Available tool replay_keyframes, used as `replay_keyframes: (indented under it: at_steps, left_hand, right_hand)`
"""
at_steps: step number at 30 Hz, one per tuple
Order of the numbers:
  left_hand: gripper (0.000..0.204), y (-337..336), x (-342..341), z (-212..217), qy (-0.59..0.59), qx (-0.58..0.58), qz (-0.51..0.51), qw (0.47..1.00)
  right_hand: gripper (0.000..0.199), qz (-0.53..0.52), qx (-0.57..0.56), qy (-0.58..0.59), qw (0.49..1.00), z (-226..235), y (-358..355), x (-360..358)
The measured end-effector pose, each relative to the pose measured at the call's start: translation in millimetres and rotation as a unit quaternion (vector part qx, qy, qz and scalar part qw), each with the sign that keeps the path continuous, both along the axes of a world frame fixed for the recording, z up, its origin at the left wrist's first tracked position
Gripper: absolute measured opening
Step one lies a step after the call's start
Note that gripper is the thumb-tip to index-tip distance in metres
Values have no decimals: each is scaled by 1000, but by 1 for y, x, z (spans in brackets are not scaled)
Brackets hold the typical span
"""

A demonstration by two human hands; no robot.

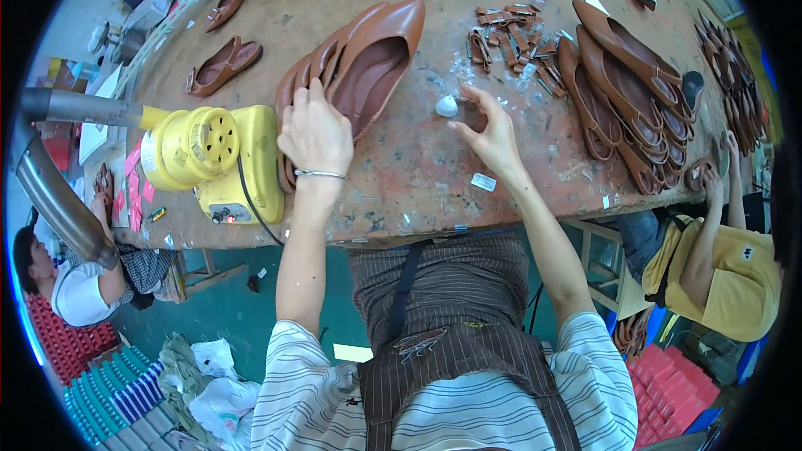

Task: Applying glue and attaching buckles to brown flat shoes at a manufacturing workbench.

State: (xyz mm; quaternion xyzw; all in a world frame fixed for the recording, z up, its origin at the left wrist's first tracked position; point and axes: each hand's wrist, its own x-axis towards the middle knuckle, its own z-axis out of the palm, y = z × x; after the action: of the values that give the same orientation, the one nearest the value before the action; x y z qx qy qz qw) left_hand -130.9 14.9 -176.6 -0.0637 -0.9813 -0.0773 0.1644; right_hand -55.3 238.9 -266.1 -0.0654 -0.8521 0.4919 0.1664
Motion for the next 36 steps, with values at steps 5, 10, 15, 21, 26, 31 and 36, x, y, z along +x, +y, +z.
replay_keyframes:
  at_steps: [5,10,15,21,26,31,36]
  left_hand:
    - [45,23,27,-30,16,-66,-20,997]
    - [58,32,35,-33,22,-52,-53,997]
    - [32,61,22,-30,64,-74,-178,979]
    - [40,68,-20,-6,-2,-23,-222,975]
    - [55,55,-1,9,70,308,-213,924]
    - [54,28,90,3,-185,328,-212,902]
    - [56,3,142,-52,-323,207,-170,908]
  right_hand:
    - [32,-13,42,-6,999,-4,-1,-1]
    - [24,-38,-96,-30,994,-6,8,31]
    - [14,-71,-215,0,974,5,24,70]
    - [16,-96,-263,39,959,15,36,93]
    - [16,-127,-251,34,959,11,41,102]
    - [19,-98,-274,56,955,16,42,104]
    - [21,-28,-280,2,960,16,30,106]
